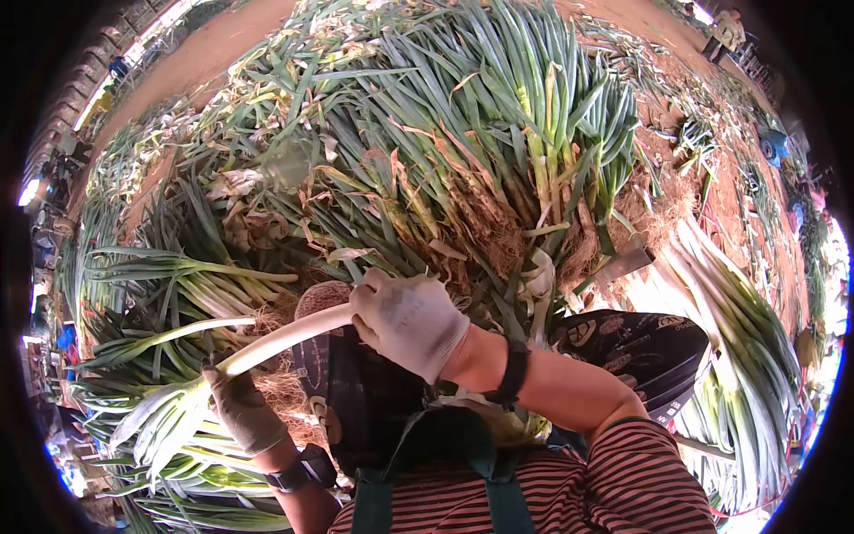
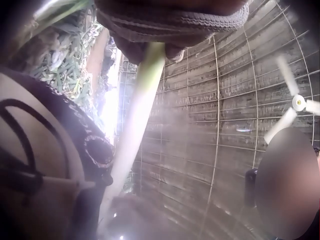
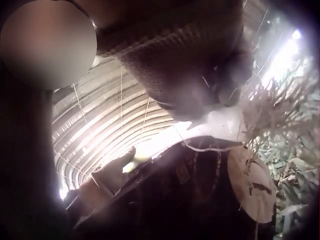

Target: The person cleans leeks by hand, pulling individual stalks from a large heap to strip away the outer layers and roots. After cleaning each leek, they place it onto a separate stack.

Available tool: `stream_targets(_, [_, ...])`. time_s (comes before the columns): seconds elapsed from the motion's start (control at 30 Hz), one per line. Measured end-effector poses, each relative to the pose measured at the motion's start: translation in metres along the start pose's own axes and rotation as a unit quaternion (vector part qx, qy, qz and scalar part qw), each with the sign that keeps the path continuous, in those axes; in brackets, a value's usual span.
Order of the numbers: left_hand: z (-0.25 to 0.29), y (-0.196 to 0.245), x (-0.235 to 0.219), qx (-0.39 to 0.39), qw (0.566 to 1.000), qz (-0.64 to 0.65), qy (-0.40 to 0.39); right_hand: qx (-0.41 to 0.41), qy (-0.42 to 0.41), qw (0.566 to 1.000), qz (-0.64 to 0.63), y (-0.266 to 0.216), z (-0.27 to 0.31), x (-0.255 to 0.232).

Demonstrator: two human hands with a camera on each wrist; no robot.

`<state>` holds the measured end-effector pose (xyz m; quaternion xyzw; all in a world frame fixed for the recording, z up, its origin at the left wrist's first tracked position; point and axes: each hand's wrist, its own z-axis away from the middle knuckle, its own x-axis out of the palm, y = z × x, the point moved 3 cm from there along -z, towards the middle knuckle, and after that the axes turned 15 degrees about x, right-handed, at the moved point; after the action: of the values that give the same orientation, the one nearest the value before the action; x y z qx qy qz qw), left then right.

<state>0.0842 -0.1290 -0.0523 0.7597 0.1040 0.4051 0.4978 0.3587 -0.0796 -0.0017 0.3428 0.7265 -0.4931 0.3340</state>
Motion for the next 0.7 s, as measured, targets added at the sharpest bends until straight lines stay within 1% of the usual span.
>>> stream_targets(0.03, [0.000, 0.001, 0.000, -0.002, 1.000, -0.005, -0.001, -0.003, -0.014, 1.000, 0.015, 0.001, 0.003, -0.002])
stream_targets(0.13, [0.005, 0.005, 0.001, -0.005, 1.000, -0.012, -0.002, 0.026, -0.011, 0.993, 0.115, 0.018, 0.013, -0.003])
stream_targets(0.17, [0.006, 0.007, 0.002, -0.001, 1.000, -0.007, -0.004, 0.041, -0.001, 0.983, 0.178, 0.029, 0.018, -0.002])
stream_targets(0.2, [0.008, 0.007, 0.001, 0.002, 1.000, -0.003, -0.006, 0.072, 0.018, 0.959, 0.273, 0.043, 0.019, -0.004])
stream_targets(0.23, [0.008, 0.007, -0.003, 0.000, 1.000, 0.001, -0.005, 0.102, 0.035, 0.925, 0.365, 0.063, 0.017, -0.006])
stream_targets(0.27, [0.005, 0.007, -0.009, -0.001, 1.000, 0.007, -0.006, 0.163, 0.008, 0.907, 0.389, 0.111, 0.019, 0.010])
stream_targets(0.33, [0.002, 0.006, -0.009, -0.002, 1.000, 0.015, -0.009, 0.227, -0.002, 0.934, 0.276, 0.138, 0.020, -0.007])
stream_targets(0.37, [0.004, 0.009, -0.008, -0.008, 1.000, 0.010, -0.013, 0.189, -0.004, 0.958, 0.216, 0.124, 0.020, -0.012])
stream_targets(0.43, [0.004, 0.010, -0.005, -0.020, 1.000, 0.003, -0.020, 0.117, -0.002, 0.989, 0.094, 0.074, 0.018, -0.035])
stream_targets(0.53, [0.005, 0.011, -0.002, -0.031, 0.999, -0.005, -0.013, 0.094, -0.054, 0.994, 0.001, 0.033, 0.013, -0.029])
stream_targets(0.63, [0.009, 0.015, 0.002, -0.042, 0.999, -0.015, -0.006, 0.108, -0.127, 0.986, -0.007, 0.031, 0.006, -0.004])
stream_targets(0.7, [0.010, 0.015, 0.002, -0.052, 0.999, -0.011, -0.009, 0.110, -0.211, 0.971, 0.024, 0.031, -0.001, -0.003])
